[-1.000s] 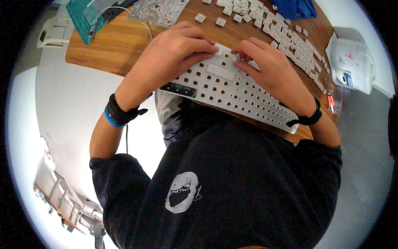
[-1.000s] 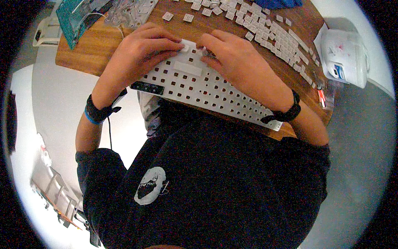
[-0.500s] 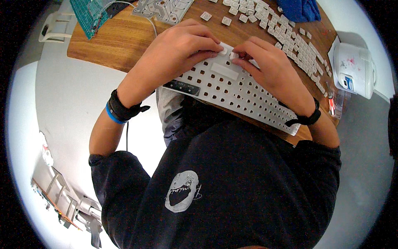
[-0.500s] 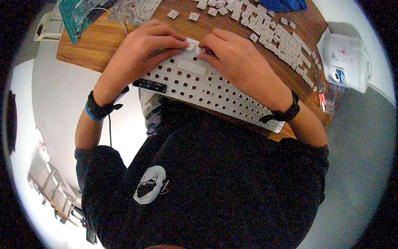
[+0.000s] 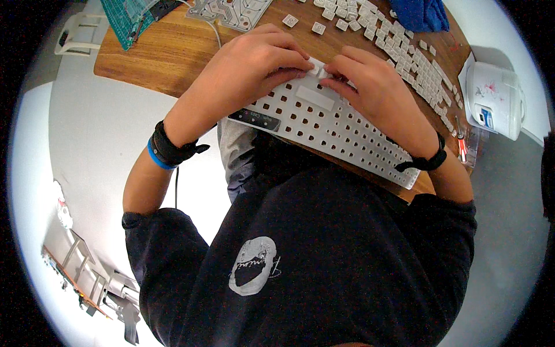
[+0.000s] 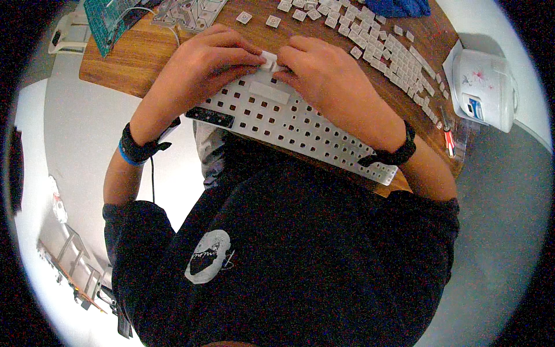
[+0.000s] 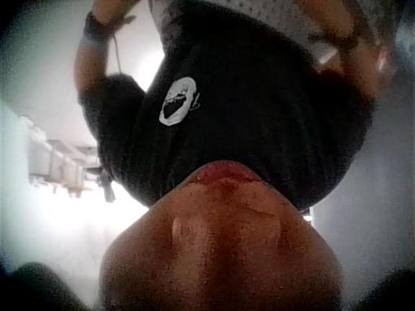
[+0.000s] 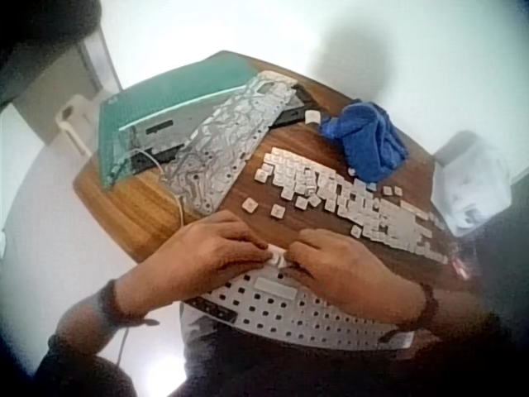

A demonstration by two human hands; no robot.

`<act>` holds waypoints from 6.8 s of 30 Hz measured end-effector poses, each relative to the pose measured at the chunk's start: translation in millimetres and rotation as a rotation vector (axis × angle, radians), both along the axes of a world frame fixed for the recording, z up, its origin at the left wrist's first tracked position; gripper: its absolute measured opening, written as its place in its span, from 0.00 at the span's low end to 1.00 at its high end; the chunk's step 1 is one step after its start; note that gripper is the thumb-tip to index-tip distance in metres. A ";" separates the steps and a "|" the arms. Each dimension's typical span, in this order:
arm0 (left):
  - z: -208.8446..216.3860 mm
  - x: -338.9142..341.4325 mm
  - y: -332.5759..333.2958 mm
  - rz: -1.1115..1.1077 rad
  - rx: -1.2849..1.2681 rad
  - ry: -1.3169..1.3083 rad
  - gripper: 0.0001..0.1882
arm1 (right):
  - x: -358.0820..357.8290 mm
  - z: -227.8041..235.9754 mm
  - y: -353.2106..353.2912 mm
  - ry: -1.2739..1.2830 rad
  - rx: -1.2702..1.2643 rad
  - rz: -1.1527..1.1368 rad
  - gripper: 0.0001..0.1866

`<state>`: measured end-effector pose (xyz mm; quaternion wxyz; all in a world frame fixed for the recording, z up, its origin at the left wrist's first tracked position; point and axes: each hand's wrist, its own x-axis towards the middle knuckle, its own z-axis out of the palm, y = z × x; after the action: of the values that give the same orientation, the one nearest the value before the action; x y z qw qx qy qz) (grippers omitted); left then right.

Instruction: The person wipes a white keyboard base with a blue cloth, then installs white keycaps one by one. They repeatedly wipe the keycaps with the cloth before placing them into the keyboard. The task continues with methodical placement of keycaps across the keyboard surface.

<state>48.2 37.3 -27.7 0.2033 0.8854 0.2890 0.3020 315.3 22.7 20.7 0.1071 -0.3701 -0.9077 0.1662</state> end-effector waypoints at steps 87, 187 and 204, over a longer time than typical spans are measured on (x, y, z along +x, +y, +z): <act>-16.6 -6.6 -4.4 0.024 -0.053 -0.157 0.10 | -8.3 14.5 11.6 0.001 -0.170 -0.010 0.09; 80.8 175.5 204.0 0.082 -0.726 -0.457 0.26 | 152.7 53.4 187.6 0.344 0.325 -0.098 0.17; 54.9 173.2 214.8 -0.289 -0.248 0.105 0.07 | 200.9 30.1 208.9 0.286 0.188 -0.315 0.19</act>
<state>221.4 252.1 27.2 0.3367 0.9005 0.2039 0.1849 516.2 231.6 50.8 0.2934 -0.4680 -0.8259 0.1127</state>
